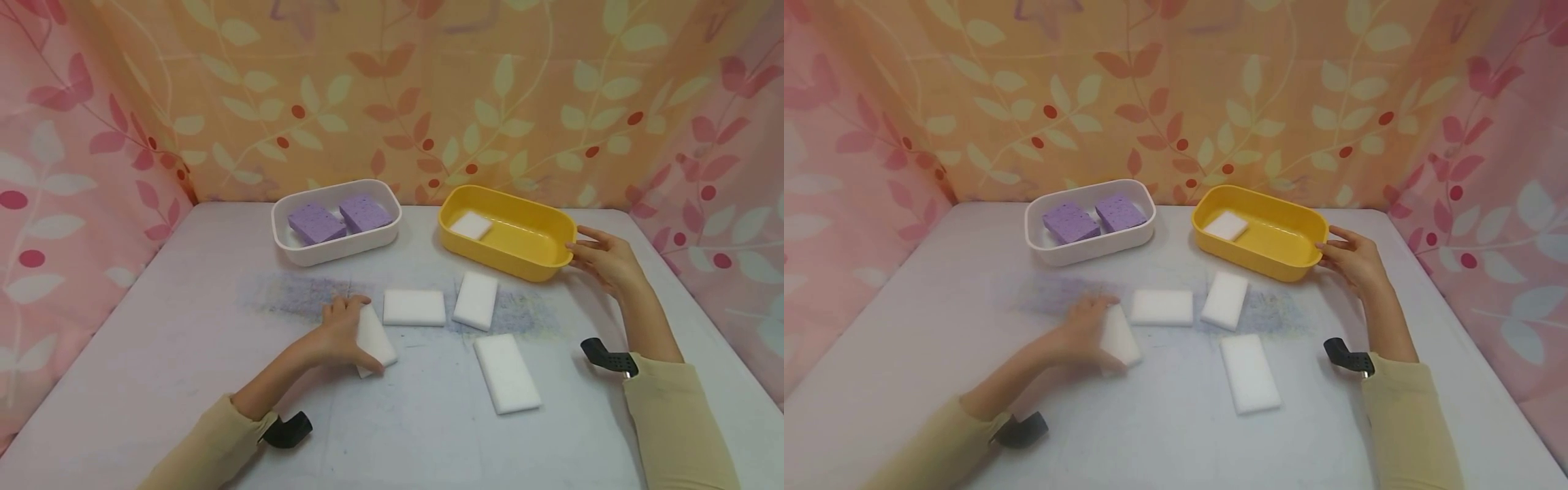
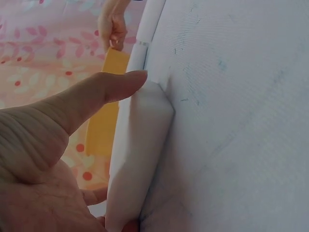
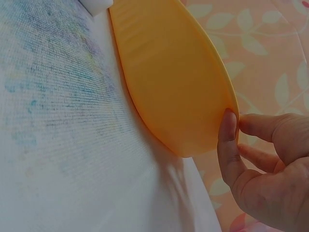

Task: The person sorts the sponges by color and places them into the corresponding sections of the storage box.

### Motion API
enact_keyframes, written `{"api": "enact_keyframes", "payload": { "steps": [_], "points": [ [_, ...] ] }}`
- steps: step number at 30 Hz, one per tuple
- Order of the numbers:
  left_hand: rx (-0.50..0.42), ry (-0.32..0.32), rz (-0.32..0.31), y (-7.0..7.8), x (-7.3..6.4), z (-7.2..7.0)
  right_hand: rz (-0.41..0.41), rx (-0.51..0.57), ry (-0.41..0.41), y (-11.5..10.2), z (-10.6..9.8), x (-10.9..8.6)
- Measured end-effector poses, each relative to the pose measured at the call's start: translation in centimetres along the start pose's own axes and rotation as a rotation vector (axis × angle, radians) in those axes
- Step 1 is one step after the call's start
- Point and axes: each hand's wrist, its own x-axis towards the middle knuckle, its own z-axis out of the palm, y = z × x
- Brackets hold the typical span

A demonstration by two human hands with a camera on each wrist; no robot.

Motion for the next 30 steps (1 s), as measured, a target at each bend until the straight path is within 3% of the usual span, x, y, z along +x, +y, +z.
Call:
{"api": "enact_keyframes", "payload": {
  "steps": [11,22,30],
  "points": [
    [0.002,-0.034,0.036,-0.2,0.3,-0.4,0.001,0.009,0.0,0.0,-0.1,-0.1],
    [-0.04,-0.018,0.089,0.1,0.1,-2.0,0.011,0.017,-0.002,-0.1,-0.3,0.0],
    [-0.05,0.003,0.181,0.1,-0.1,-2.4,0.011,0.03,0.001,0.0,-0.3,0.1]
  ]
}}
